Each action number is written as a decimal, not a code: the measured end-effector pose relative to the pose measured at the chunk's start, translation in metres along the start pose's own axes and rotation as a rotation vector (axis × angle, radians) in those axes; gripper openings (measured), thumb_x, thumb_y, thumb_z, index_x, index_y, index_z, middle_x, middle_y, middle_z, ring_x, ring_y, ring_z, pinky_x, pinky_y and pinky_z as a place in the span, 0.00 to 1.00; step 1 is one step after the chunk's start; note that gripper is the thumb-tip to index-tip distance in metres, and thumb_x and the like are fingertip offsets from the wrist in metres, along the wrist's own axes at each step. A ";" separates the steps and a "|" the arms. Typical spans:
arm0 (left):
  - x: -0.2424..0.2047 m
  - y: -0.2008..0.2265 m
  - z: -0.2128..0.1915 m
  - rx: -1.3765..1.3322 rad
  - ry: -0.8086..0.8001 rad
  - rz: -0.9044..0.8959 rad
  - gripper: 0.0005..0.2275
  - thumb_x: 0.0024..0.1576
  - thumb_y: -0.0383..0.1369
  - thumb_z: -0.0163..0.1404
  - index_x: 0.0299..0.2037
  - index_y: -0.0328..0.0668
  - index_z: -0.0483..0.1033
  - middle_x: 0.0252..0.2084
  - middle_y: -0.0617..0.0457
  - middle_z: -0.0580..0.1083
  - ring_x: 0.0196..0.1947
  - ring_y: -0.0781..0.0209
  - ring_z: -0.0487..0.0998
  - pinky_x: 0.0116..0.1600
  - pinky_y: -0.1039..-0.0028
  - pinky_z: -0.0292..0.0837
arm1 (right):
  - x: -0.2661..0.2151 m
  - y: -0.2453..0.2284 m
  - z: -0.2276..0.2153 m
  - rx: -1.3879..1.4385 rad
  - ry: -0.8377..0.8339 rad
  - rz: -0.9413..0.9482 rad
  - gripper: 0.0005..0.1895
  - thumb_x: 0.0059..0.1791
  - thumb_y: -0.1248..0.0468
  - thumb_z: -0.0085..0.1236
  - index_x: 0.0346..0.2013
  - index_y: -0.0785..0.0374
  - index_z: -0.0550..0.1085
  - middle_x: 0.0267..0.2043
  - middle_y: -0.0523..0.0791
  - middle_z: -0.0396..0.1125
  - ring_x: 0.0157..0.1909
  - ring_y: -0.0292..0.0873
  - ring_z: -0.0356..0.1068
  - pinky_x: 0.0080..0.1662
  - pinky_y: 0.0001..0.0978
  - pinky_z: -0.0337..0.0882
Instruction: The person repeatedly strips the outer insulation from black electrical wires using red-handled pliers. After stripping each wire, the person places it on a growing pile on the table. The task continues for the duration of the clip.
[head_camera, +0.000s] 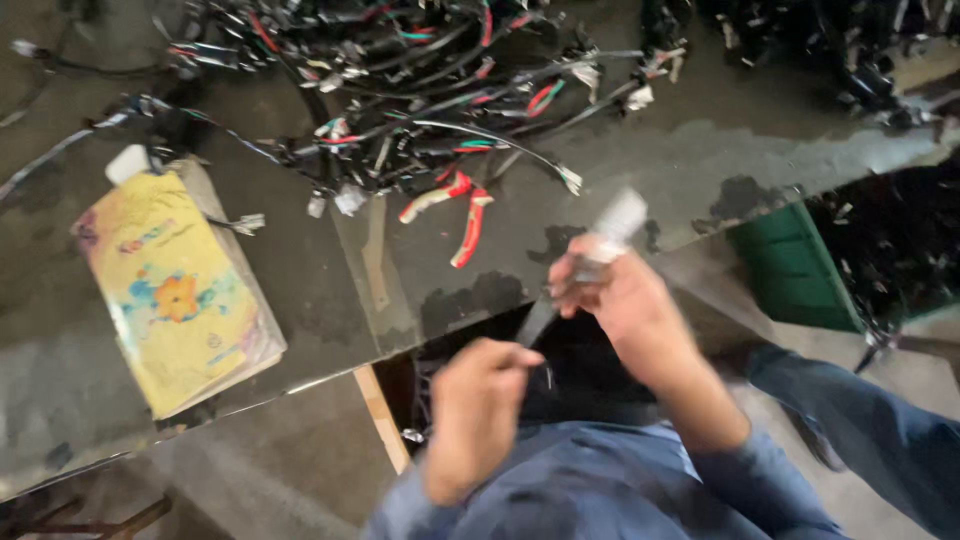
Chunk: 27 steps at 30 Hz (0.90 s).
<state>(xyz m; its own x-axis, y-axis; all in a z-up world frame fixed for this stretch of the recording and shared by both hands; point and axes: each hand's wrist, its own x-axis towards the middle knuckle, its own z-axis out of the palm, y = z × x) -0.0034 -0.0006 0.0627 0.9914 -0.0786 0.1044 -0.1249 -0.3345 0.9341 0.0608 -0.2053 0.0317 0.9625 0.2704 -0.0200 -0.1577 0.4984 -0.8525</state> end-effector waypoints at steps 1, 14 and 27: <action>-0.008 -0.003 0.017 -0.028 -0.088 -0.177 0.10 0.62 0.31 0.46 0.42 0.36 0.81 0.25 0.49 0.71 0.21 0.61 0.68 0.28 0.73 0.63 | 0.001 -0.004 0.000 0.187 0.112 0.060 0.19 0.53 0.53 0.48 0.48 0.67 0.71 0.46 0.50 0.70 0.47 0.46 0.69 0.51 0.41 0.70; -0.033 -0.026 0.047 -0.104 -0.028 -0.234 0.13 0.68 0.37 0.42 0.39 0.34 0.72 0.27 0.51 0.67 0.27 0.62 0.67 0.34 0.72 0.64 | 0.000 -0.013 0.014 0.048 0.069 -0.306 0.16 0.66 0.58 0.47 0.38 0.64 0.71 0.39 0.51 0.69 0.48 0.48 0.68 0.57 0.41 0.67; -0.020 -0.027 0.035 -1.224 0.341 0.107 0.16 0.71 0.44 0.41 0.39 0.39 0.63 0.34 0.51 0.61 0.35 0.60 0.61 0.45 0.65 0.60 | -0.048 0.054 0.006 -0.555 -0.238 0.347 0.20 0.51 0.64 0.58 0.56 0.64 0.66 0.41 0.44 0.67 0.42 0.34 0.64 0.44 0.29 0.68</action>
<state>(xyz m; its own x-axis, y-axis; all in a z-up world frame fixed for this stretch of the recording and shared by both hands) -0.0213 -0.0229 0.0234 0.9611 0.2531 0.1105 -0.2675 0.7536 0.6004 0.0052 -0.1864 -0.0109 0.7922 0.5427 -0.2791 -0.2505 -0.1278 -0.9596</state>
